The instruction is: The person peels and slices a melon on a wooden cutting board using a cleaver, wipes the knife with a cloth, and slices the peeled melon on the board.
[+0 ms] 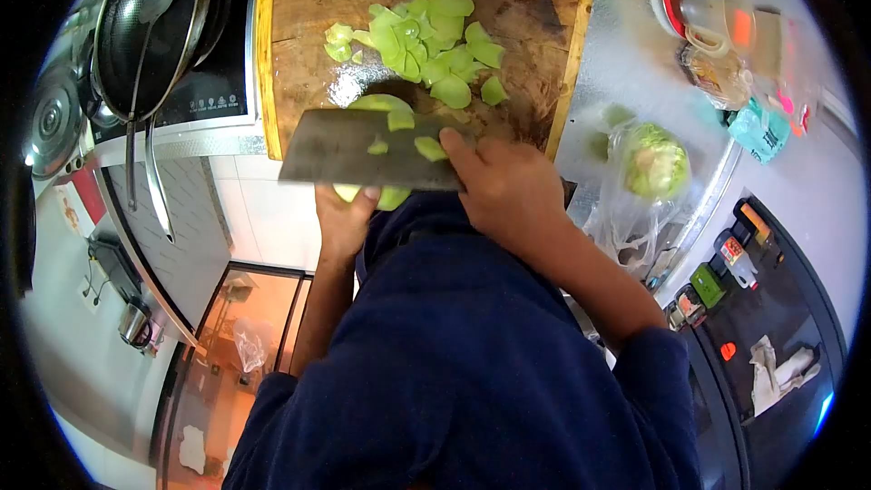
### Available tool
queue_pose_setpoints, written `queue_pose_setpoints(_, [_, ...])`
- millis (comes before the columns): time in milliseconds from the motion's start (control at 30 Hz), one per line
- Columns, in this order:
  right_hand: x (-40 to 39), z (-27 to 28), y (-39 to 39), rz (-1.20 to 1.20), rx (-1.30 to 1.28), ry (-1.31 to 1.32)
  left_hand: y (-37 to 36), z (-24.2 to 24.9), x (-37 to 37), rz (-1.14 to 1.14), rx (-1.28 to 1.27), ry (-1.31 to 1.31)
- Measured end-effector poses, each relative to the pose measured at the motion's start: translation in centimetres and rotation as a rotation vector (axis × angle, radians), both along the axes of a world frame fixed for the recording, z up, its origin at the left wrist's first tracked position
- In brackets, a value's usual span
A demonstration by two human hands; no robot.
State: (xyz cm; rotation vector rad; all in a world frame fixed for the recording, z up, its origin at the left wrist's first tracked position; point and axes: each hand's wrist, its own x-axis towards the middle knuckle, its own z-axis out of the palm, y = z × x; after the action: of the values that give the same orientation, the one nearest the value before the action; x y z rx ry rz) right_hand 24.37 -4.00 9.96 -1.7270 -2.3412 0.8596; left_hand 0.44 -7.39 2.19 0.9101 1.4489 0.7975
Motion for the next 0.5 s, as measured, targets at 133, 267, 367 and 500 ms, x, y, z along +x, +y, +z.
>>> queue_pose_setpoints(133, [-0.4, 0.5, -1.1, 0.091, 0.106, -0.045, -1.7, -0.5, -0.1, -0.012, -0.054, 0.067])
queue_pose_setpoints(267, [-0.7, 0.6, -1.1, 0.054, 0.096, -0.050, -2.3, -0.7, 0.1, 0.034, 0.019, 0.002])
queue_pose_setpoints(367, [-0.8, 0.5, -1.2, 0.049, 0.091, -0.027, -2.0, -0.5, 0.4, 0.057, 0.041, -0.023])
queue_pose_setpoints(500, [-1.0, 0.6, -1.1, 0.019, 0.051, -0.029, -1.9, -0.4, 1.0, 0.074, 0.022, -0.085])
